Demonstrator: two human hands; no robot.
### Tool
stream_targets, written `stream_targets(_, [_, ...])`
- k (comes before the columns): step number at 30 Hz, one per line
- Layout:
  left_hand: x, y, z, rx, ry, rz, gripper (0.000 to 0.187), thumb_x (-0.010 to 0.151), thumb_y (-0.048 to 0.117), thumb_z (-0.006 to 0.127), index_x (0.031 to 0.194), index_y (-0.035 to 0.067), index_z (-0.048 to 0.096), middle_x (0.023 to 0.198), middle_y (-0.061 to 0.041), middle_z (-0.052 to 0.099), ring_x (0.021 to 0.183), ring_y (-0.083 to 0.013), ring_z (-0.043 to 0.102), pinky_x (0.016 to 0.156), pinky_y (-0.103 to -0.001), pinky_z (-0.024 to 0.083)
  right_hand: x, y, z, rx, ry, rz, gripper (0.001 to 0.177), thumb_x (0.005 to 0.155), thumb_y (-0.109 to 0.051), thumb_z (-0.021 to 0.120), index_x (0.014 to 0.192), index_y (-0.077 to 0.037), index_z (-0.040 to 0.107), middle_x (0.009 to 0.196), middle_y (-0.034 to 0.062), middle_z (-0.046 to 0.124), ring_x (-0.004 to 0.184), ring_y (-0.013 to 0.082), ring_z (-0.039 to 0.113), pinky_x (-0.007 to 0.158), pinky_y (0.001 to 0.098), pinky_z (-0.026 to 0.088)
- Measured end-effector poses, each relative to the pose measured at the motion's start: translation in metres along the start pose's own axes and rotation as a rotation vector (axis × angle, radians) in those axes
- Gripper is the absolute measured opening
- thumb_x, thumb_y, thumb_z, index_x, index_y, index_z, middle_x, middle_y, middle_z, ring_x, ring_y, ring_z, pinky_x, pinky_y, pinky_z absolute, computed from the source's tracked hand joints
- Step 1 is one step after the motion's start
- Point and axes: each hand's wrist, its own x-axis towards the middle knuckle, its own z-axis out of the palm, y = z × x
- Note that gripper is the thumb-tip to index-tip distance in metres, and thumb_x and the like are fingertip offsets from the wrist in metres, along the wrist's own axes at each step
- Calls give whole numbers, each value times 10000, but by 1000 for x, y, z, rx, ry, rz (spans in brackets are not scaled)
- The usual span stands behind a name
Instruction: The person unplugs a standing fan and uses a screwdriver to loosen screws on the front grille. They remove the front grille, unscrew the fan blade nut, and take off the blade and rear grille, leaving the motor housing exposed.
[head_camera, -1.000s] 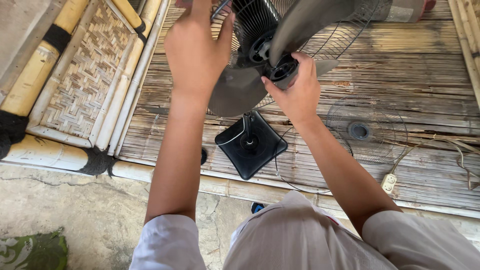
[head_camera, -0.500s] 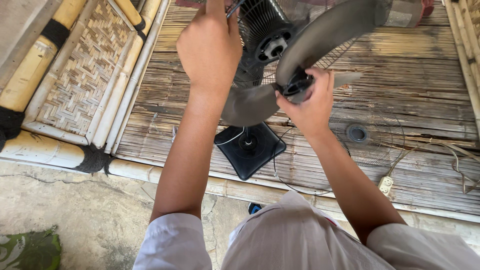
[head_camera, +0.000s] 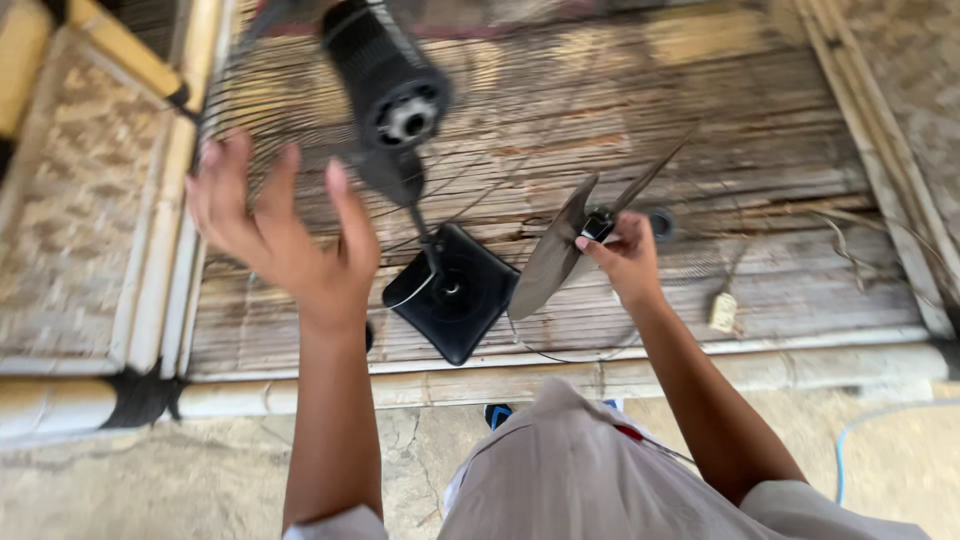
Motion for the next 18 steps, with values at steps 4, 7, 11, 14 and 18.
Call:
stream_targets(4, [-65,30,5,-302,-233,-181,75,1059,91,676,1064,17,665,1249,-136,614,1162,-292,527,1001,-455,413,-23,34,-65,-104,245,615,624,750,-357,826,1224,-117,497,1053,54,659,755,133,636,570,249,499])
stream_targets(7, [-115,44,29,-420,-407,-251,150,1045,109,673,936,16,630,978,-114,653,904,-294,583,826,-427,443,-42,82,-107,-48,303,792,611,819,-473,800,1169,-49,534,944,66,610,683,154,625,508,283,474])
stream_targets(11, [-180,67,49,-496,-689,-381,270,1030,176,682,827,14,608,810,-139,624,762,-300,600,704,-410,469,-81,149,-165,83,342,928,586,811,-566,802,1030,-48,638,701,50,505,509,164,494,391,309,377])
stream_targets(14, [-210,86,51,-655,-982,-696,304,1029,236,646,825,11,623,700,-87,668,618,-191,654,592,-344,493,-94,172,-188,-75,458,1078,652,753,-645,803,962,-43,663,643,39,497,500,172,470,421,328,346])
stream_targets(18, [-236,109,52,-660,-1150,-925,234,965,257,626,982,26,651,623,-83,660,518,-151,646,504,-312,482,-89,182,-208,-197,538,1159,771,719,-716,813,1016,-19,671,690,31,466,512,165,415,542,350,342])
